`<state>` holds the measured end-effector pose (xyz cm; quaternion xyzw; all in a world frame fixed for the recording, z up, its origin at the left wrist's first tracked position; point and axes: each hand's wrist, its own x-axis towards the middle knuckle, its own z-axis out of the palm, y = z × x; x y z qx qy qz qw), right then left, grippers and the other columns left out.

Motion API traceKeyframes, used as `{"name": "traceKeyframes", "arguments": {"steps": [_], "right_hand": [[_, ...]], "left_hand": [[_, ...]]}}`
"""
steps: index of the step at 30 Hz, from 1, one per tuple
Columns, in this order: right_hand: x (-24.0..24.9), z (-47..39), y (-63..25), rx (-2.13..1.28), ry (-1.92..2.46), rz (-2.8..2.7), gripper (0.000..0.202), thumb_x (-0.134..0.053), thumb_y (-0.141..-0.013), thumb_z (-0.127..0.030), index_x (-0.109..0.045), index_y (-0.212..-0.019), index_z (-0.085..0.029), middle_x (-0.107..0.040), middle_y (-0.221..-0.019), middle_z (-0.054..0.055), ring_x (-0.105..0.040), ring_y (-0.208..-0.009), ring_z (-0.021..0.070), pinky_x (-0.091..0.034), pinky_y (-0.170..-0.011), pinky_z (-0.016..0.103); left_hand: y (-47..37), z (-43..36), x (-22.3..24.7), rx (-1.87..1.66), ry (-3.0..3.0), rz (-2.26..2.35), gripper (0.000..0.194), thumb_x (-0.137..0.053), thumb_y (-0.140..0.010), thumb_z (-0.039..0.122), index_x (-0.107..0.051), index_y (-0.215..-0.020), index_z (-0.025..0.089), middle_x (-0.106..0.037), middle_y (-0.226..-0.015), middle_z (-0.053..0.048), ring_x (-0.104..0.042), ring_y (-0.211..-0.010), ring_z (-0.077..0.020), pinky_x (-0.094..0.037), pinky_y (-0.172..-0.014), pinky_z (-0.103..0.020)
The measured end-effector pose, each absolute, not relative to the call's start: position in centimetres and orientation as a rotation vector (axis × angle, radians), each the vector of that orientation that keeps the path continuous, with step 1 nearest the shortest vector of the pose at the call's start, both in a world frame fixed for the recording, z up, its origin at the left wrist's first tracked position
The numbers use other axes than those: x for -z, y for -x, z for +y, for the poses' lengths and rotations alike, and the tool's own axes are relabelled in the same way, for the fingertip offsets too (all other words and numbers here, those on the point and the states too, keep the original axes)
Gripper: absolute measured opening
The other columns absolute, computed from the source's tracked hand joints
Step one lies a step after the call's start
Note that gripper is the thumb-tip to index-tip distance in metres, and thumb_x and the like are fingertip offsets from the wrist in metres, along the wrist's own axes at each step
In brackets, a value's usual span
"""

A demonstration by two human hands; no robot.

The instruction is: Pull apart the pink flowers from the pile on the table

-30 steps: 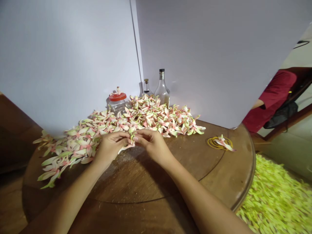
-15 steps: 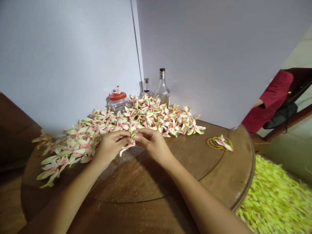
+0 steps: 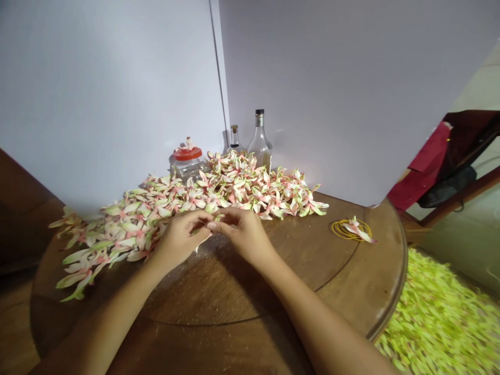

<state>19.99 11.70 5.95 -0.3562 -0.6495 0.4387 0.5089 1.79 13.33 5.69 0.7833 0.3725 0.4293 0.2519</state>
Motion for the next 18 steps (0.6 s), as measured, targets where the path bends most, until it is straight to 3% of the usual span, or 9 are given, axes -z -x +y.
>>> {"name": "traceKeyframes", "arguments": {"steps": [4, 8, 13, 18], "right_hand": [[-5.6, 11.9, -20.0, -0.995, 0.899, -1.588, 0.014, -0.071, -0.083, -0.024, -0.072, -0.095, -0.018, -0.074, -0.089, 0.005, -0.068, -0.082, 0.0181, -0.051, -0.077, 0.032], [-5.2, 12.3, -20.2, -0.957, 0.987, -1.489, 0.014, -0.072, -0.079, -0.022, -0.068, -0.091, -0.018, -0.073, -0.080, 0.004, -0.067, -0.074, 0.0178, -0.052, -0.073, 0.033], [-5.4, 12.7, -20.0, -1.086, 0.830, -1.194, 0.023, -0.079, -0.073, -0.030, -0.064, -0.087, -0.019, -0.065, -0.065, -0.002, -0.060, -0.059, 0.0123, -0.054, -0.067, 0.032], [-5.6, 12.2, -18.9, -1.101, 0.670, -1.030, 0.025, -0.083, -0.069, -0.030, -0.067, -0.084, -0.019, -0.063, -0.065, -0.004, -0.059, -0.060, 0.0095, -0.059, -0.075, 0.032]], "left_hand": [[-2.0, 13.3, -5.5, -1.278, -2.131, 1.085, 0.006, -0.063, -0.086, 0.022, -0.067, -0.084, 0.018, -0.068, -0.077, -0.002, -0.063, -0.070, -0.0142, -0.049, -0.065, -0.025], [-1.7, 14.0, -5.6, -1.629, -1.567, 1.173, 0.009, -0.067, -0.081, 0.025, -0.067, -0.081, 0.016, -0.064, -0.074, -0.002, -0.059, -0.065, -0.0130, -0.046, -0.059, -0.023], [-1.7, 14.7, -6.2, -1.967, -0.832, 0.942, 0.017, -0.074, -0.068, 0.020, -0.058, -0.072, 0.015, -0.054, -0.069, 0.003, -0.056, -0.066, -0.0099, -0.051, -0.066, -0.024], [-2.0, 15.3, -7.2, -2.087, -0.751, 0.955, 0.022, -0.068, -0.073, 0.022, -0.047, -0.070, 0.018, -0.050, -0.066, 0.005, -0.055, -0.065, -0.0093, -0.054, -0.069, -0.026]]}}
